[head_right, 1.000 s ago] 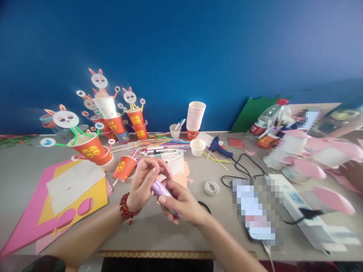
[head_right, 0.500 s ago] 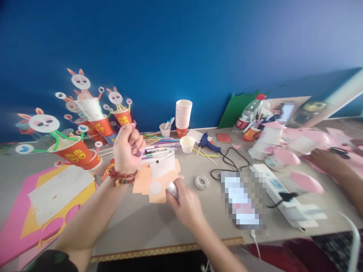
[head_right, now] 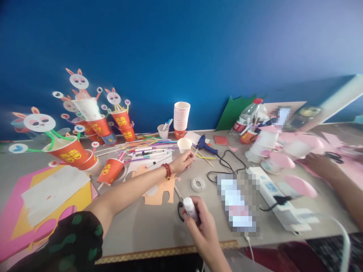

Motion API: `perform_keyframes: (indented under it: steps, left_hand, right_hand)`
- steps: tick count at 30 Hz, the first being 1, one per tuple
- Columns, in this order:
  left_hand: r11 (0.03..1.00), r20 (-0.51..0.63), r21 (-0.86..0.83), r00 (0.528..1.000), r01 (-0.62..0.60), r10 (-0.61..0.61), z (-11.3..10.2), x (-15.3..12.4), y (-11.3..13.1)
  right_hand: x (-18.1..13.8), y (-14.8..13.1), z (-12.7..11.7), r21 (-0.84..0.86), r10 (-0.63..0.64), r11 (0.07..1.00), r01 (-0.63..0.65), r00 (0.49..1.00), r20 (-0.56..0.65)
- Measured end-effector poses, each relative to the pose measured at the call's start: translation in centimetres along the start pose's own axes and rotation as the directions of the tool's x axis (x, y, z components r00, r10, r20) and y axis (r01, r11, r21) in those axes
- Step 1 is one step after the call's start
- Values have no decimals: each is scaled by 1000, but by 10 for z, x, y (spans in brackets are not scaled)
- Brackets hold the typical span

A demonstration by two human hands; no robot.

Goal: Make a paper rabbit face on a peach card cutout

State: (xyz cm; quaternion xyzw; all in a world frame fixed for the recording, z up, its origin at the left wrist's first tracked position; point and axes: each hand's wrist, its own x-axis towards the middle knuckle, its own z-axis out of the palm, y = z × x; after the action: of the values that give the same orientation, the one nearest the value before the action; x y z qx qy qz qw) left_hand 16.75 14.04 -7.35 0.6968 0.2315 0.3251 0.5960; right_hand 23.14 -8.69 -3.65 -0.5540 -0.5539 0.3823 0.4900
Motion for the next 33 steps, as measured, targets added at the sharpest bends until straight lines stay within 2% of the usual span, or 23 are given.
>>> perform_keyframes:
  steps: [4,7,9,11,13,17,21,24,26,33]
  left_hand:
    - [1000,28,16,1000,6,-7,-3,-2,7]
    - [1000,8,7,1000,-20,20,-9,-13,33]
    - [999,-21,-1,999,-47,47,-16,-29,54]
    - [999,-39,-13,998,-52,52,-25,-55,72]
    - [997,-73,-70,997,-11,6,-34,-89,84]
    - [985,-142,-138,982,107,-126,-46,-159,90]
    - [986,-251,-139,960,91,-124,-50,-204,93]
    - [994,-348,-100,934,50,-82,-53,-215,98]
    - [989,-369,-138,925,46,-95,-56,-216,102]
    - [877,-283,-457,911,147,-300,-56,-213,104]
  right_hand:
    - [-5,3,-3,49,27,999,-24,998,-61]
    - [-2,6,-3,43,79,996,-76,994,-74]
    - [3,8,-4,10,95,995,-95,994,-49]
    - [9,10,-5,16,91,996,-91,996,11]
    - [15,11,-4,93,96,990,-106,990,102]
    - [30,7,6,254,93,953,-165,957,275]
    - [55,-9,19,261,41,958,-119,958,284]
    - [77,-21,30,214,9,974,-82,946,323]
    - [89,-22,37,195,-44,980,-21,946,322]
    - [91,5,45,275,-117,961,0,906,407]
